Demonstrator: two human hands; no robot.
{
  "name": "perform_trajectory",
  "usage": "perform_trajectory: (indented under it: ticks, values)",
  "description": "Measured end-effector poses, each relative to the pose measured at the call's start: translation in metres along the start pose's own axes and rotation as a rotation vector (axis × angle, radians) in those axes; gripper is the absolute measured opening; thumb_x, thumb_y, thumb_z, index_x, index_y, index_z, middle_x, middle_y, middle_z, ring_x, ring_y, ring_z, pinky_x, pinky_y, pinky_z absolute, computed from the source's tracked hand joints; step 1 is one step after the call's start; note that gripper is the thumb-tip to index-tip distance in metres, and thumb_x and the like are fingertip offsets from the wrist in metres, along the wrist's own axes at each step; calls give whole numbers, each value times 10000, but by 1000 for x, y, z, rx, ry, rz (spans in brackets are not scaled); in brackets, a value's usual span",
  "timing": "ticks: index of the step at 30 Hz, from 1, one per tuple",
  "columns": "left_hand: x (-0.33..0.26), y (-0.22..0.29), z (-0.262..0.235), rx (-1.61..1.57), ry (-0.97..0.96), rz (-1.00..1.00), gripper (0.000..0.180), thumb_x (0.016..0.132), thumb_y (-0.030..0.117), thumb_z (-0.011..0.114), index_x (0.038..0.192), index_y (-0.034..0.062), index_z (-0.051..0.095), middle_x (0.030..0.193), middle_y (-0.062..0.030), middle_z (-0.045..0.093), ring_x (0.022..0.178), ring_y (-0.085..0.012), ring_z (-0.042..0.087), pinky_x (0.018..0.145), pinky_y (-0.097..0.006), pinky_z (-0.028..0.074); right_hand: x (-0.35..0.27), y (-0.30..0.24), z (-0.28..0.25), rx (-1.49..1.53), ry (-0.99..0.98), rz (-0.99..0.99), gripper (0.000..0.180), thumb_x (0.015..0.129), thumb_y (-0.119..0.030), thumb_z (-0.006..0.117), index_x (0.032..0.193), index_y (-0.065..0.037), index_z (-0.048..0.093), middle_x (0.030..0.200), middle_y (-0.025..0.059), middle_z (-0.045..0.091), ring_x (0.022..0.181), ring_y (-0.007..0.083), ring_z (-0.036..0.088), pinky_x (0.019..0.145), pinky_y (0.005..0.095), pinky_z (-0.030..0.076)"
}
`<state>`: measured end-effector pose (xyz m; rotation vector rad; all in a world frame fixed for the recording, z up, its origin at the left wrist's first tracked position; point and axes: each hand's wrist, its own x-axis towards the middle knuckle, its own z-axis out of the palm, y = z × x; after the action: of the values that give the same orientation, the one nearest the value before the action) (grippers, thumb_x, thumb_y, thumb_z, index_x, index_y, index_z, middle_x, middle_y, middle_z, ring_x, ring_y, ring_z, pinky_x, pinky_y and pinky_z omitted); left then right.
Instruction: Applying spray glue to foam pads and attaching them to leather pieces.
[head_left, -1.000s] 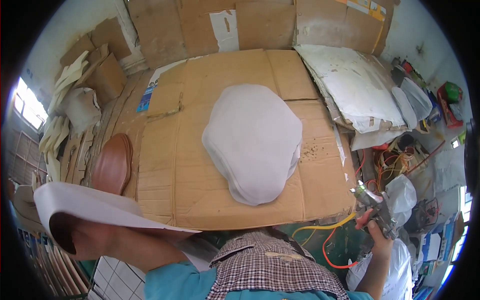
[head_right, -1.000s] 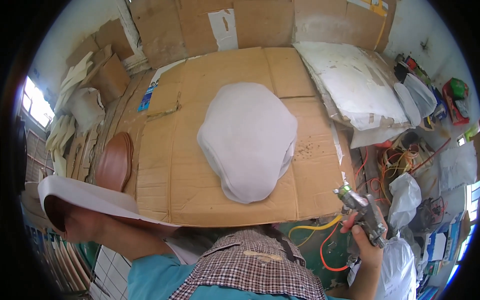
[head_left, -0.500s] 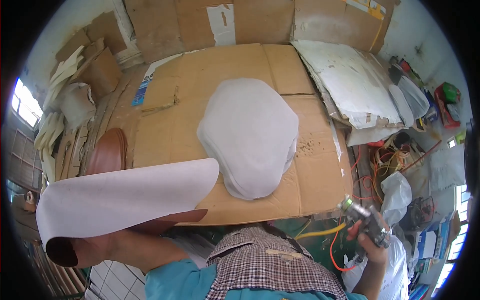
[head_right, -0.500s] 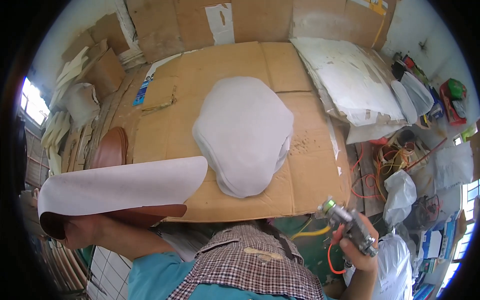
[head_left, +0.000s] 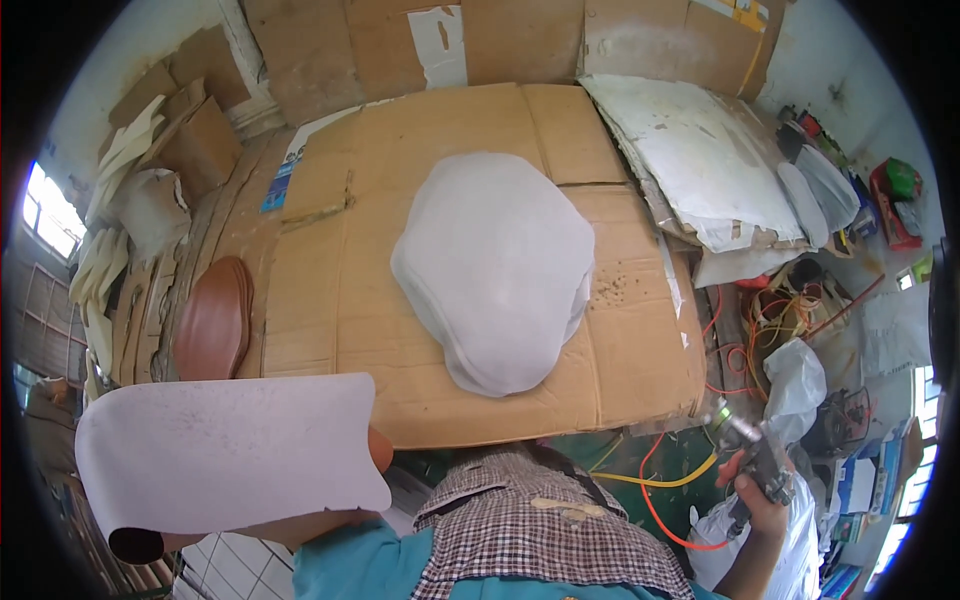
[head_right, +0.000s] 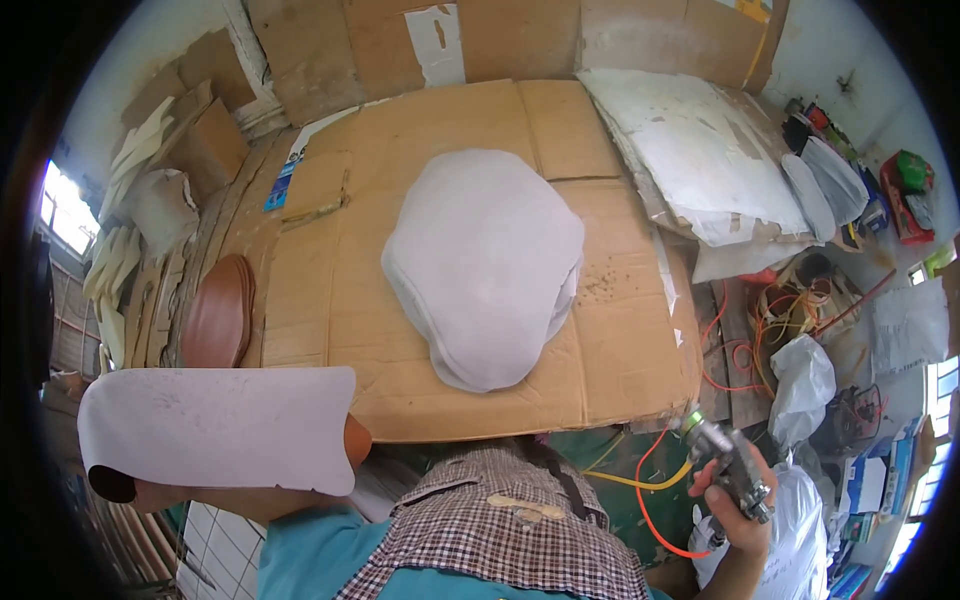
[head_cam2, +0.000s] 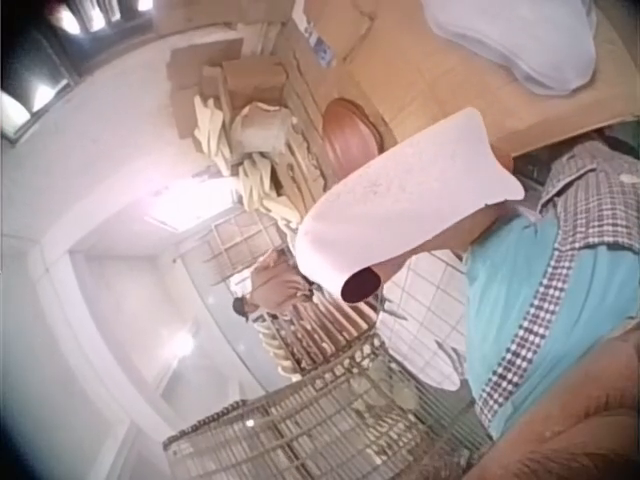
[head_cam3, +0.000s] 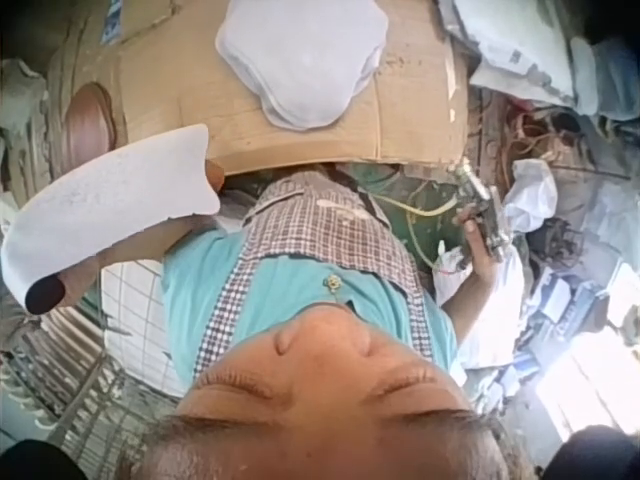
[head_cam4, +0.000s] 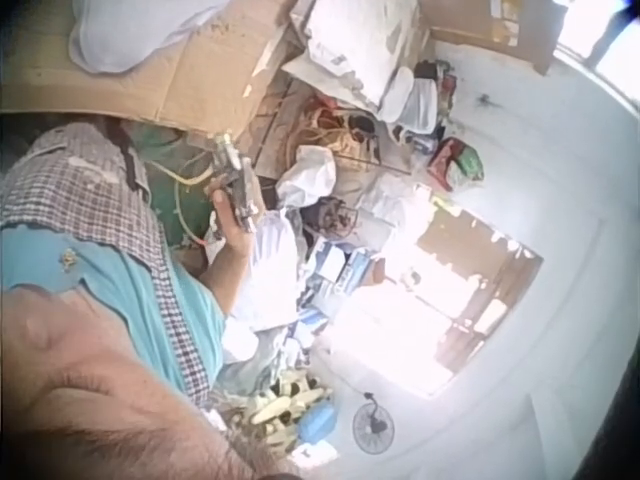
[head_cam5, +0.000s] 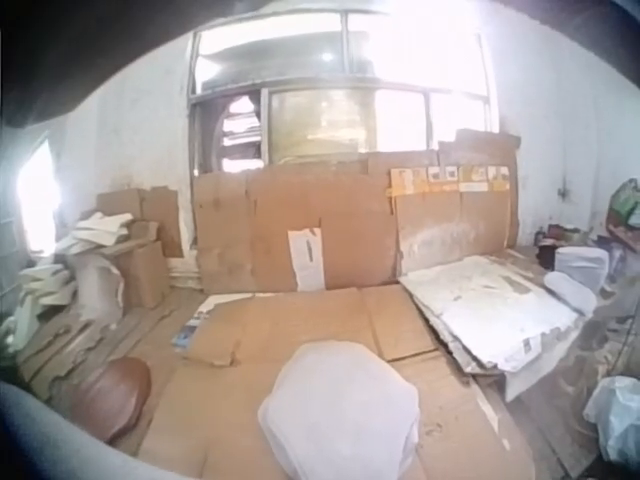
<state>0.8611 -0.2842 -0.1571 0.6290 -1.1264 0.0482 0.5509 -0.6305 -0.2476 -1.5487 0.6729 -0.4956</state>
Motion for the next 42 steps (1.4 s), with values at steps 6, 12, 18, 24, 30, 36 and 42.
perform_trajectory:
  ticks: [6, 12, 18, 24, 30, 36, 42]
  values:
    - [-10, 12, -9, 37, -23, 33, 536, 815, 298, 565, 1269, 45, 434, 1258, -146, 498, 1169, -317, 476, 958, -537, 368, 2, 3, 2, -13, -272, -35, 567, 711, -74, 671, 1203, 69, 428, 784, 116, 603, 702, 194, 604, 692, 337, 491]
    - [-25, 9, -36, 56, -13, 45, 555, 806, 295, 576, 1282, 52, 425, 1263, -148, 496, 1183, -323, 465, 951, -545, 371, 21, 9, 12, -17, -28, -83, 456, 726, -110, 679, 1101, 50, 474, 782, 93, 587, 683, 183, 598, 688, 343, 502]
    - [-32, 10, -38, 79, 50, 62, 553, 804, 292, 577, 1277, 46, 428, 1259, -152, 497, 1178, -324, 468, 954, -542, 371, 0, 2, -8, -88, -259, -5, 563, 701, -79, 682, 1189, 62, 439, 785, 99, 603, 677, 175, 600, 655, 312, 502]
    - [-37, 2, -44, 72, 104, 61, 552, 801, 289, 578, 1272, 40, 431, 1254, -155, 499, 1174, -326, 470, 956, -539, 370, 12, 9, 15, 43, -208, -28, 541, 694, -80, 672, 1162, 72, 447, 799, 110, 603, 689, 191, 599, 702, 341, 494]
    - [-40, -1, -54, 88, 153, 70, 551, 799, 286, 579, 1267, 34, 434, 1249, -158, 501, 1170, -328, 473, 959, -536, 370, 4, 7, 8, -14, -165, -10, 553, 694, -77, 666, 1170, 84, 435, 782, 114, 598, 683, 187, 599, 675, 330, 499]
    - [-44, -3, -58, 92, 204, 75, 550, 796, 283, 580, 1262, 28, 437, 1245, -161, 503, 1166, -330, 475, 961, -532, 369, 10, 6, 19, -22, -111, -58, 526, 710, -91, 672, 1155, 74, 445, 776, 103, 592, 675, 178, 596, 687, 328, 496]
    - [-46, -5, -61, 92, 250, 82, 548, 794, 279, 581, 1257, 22, 440, 1240, -165, 505, 1162, -332, 478, 964, -529, 369, 30, 8, 37, 1, -31, -71, 437, 717, -171, 654, 1075, 28, 501, 795, 95, 582, 698, 199, 594, 763, 360, 481]
